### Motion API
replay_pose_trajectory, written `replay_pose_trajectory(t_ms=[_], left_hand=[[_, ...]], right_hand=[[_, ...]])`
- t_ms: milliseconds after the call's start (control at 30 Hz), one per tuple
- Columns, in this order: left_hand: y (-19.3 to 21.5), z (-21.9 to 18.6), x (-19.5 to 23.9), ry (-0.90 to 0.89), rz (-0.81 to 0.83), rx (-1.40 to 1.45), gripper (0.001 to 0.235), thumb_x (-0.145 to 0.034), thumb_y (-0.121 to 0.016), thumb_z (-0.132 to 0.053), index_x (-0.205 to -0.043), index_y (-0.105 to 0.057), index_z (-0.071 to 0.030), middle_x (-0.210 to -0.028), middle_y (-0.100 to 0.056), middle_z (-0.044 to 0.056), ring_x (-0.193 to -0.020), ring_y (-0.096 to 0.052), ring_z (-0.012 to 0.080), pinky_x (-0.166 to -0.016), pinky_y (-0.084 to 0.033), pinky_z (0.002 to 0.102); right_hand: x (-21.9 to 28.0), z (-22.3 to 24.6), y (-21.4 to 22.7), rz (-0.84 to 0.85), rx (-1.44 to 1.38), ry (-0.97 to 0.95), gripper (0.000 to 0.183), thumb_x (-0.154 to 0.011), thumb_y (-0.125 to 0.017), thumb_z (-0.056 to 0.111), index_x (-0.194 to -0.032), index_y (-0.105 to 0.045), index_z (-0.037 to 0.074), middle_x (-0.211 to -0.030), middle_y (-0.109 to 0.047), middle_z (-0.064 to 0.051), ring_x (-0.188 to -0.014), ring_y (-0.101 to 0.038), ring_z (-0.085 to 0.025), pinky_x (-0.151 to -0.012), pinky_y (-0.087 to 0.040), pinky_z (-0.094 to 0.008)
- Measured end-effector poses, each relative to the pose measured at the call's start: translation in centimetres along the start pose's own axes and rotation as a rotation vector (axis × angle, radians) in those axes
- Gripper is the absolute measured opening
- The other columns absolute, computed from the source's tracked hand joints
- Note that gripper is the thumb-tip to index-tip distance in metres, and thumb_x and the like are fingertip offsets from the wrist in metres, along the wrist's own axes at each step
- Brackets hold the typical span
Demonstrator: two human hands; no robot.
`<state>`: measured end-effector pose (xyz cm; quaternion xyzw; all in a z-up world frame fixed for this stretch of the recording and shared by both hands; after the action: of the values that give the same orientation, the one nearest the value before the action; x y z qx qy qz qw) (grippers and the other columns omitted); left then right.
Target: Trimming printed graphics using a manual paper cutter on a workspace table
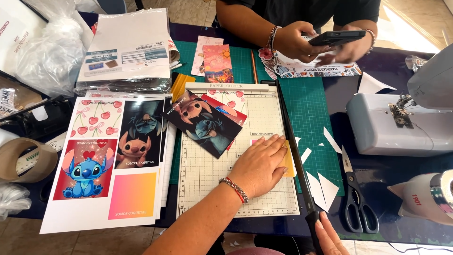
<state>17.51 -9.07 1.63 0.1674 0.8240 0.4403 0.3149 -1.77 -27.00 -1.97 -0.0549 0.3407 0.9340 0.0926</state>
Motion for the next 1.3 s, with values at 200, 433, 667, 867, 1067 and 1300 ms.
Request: replay_pose_trajectory(t_ms=[200,433,667,867,1067,1300], left_hand=[[-0.1,0.0,0.0,0.005,-0.004,-0.008,0.05,-0.1,-0.052,-0.033,-0.136,-0.059,0.0,-0.154,-0.05,0.02,-0.148,-0.041,0.0339,-0.123,-0.03,0.048],[0.0,-0.2,-0.2,0.018,-0.014,-0.052,0.065,-0.096,-0.055,-0.045,-0.144,-0.054,0.0,-0.154,-0.051,0.018,-0.146,-0.044,0.0318,-0.123,-0.029,0.047],[0.0,-0.4,-0.1,0.019,-0.019,-0.044,0.063,-0.097,-0.055,-0.043,-0.142,-0.054,0.001,-0.153,-0.052,0.019,-0.147,-0.043,0.0322,-0.123,-0.029,0.048],[-0.1,-0.2,-0.2,0.021,-0.022,-0.048,0.064,-0.097,-0.055,-0.045,-0.143,-0.055,0.0,-0.154,-0.05,0.018,-0.147,-0.042,0.0313,-0.123,-0.028,0.047],[0.1,-0.3,-0.4,0.021,0.007,-0.044,0.066,-0.095,-0.057,-0.044,-0.144,-0.053,0.0,-0.154,-0.05,0.019,-0.147,-0.042,0.0324,-0.122,-0.029,0.048],[0.5,-0.6,-0.1,-0.002,-0.042,-0.067,0.059,-0.093,-0.061,-0.042,-0.134,-0.063,0.001,-0.151,-0.054,0.02,-0.144,-0.047,0.0321,-0.12,-0.035,0.049]], right_hand=[[-0.3,2.0,0.2,-0.048,0.105,0.146,0.064,-0.078,-0.062,-0.002,-0.141,-0.059,0.008,-0.159,-0.053,-0.012,-0.141,-0.057,-0.019,-0.105,-0.05,-0.024],[-0.2,4.4,0.2,-0.08,0.129,0.131,0.053,-0.085,-0.064,0.012,-0.138,-0.063,0.013,-0.155,-0.058,-0.01,-0.143,-0.055,-0.022,-0.118,-0.041,-0.03],[-0.4,3.2,0.1,-0.121,0.187,0.13,0.064,-0.079,-0.056,-0.006,-0.139,-0.062,0.013,-0.157,-0.057,-0.006,-0.12,-0.067,-0.01,-0.09,-0.052,-0.019],[-0.5,5.8,0.4,-0.209,0.278,0.205,0.056,-0.085,-0.049,-0.006,-0.136,-0.064,0.012,-0.152,-0.061,-0.009,-0.098,-0.072,-0.005,-0.079,-0.053,-0.017],[-0.7,8.5,0.7,-0.243,0.3,0.214,0.05,-0.09,-0.046,-0.002,-0.134,-0.066,0.011,-0.148,-0.064,-0.011,-0.107,-0.073,-0.01,-0.083,-0.055,-0.019],[0.0,3.8,-0.5,-0.211,0.418,0.196,0.053,-0.087,-0.052,0.014,-0.136,-0.065,0.027,-0.145,-0.065,0.007,-0.055,-0.068,-0.004,-0.049,-0.05,-0.017]])
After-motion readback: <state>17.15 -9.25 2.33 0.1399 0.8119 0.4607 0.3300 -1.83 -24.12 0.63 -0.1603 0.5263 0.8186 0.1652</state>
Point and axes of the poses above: each hand's wrist, its own x-axis away from the middle knuckle, its own y-axis out of the back of the hand, z = x × y, the point moved 8 cm from there along -x, towards the middle knuckle
